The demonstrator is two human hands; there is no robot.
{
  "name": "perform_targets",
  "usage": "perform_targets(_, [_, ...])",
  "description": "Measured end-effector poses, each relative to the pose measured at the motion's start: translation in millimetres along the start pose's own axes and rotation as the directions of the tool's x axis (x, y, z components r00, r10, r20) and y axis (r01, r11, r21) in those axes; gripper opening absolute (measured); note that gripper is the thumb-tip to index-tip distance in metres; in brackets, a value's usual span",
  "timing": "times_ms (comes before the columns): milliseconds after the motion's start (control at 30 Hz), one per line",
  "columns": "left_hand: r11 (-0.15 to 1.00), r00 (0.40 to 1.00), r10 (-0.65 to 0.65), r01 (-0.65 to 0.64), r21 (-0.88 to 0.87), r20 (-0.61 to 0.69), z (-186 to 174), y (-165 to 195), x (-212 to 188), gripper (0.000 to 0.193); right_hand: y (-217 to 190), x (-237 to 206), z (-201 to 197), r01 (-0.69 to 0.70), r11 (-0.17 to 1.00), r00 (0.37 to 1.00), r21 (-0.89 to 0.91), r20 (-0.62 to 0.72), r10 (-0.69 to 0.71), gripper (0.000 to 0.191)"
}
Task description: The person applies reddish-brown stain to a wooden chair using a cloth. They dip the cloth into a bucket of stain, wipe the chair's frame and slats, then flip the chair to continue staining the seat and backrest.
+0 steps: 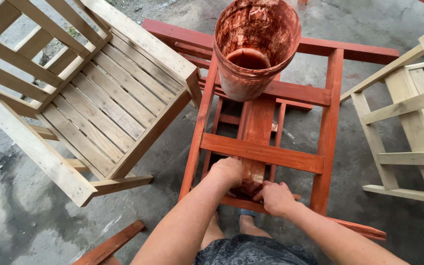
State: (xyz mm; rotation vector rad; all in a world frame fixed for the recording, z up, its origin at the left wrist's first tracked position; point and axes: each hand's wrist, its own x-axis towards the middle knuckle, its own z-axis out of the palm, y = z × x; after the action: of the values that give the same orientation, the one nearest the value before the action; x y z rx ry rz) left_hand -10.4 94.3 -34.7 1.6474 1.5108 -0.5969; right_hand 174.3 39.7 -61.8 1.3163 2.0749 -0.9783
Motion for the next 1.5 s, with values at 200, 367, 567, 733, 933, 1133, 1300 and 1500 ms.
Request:
perform_targets(200, [0.999,0.995,0.002,-0.006,-0.040,-0.103,-9,13,-9,0.030,8,23,3,-0.053,0.956,0.999,0.290,0.017,0.050,0.036])
perform_targets(367, [1.000,0.996,-0.023,0.023,-0.005,-0.086,-31,21,-18,0.037,-15,41,21,0.077,0.965,0.997,0.251,-0.032,-0.071,0.046])
perform_targets(567, [0.999,0.998,-0.029,0.027,-0.025,-0.060,-18,23,-16,0.031,-12,15,15,0.004,0.997,1.000,0.083,0.014,-0.005,0.055])
perform_targets(733, [1.000,0.998,-0.018,0.018,0.003,-0.058,-5,19,-10,0.031,4,-2,12,-0.052,0.997,0.998,0.054,0.033,0.050,0.052])
perform_targets(933, [0.998,0.999,0.000,-0.002,-0.057,-0.040,0,20,-7,0.031,26,3,-3,0.015,1.000,0.999,0.016,-0.035,-0.015,0.035])
perform_targets(1133, [0.990,0.952,0.071,-0.103,-0.094,-0.296,-13,22,7,0.029,31,26,-23,0.344,0.924,0.830,0.164,-0.513,-0.218,0.056])
perform_targets(1300, [0.995,0.969,0.033,-0.056,-0.085,-0.244,-17,23,11,0.033,31,40,-8,0.286,0.957,0.840,-0.049,-0.467,-0.275,0.045])
perform_targets(1500, [0.994,0.973,0.013,-0.037,-0.101,-0.232,1,17,19,0.033,28,52,20,0.177,0.966,0.862,-0.190,-0.443,-0.245,0.039])
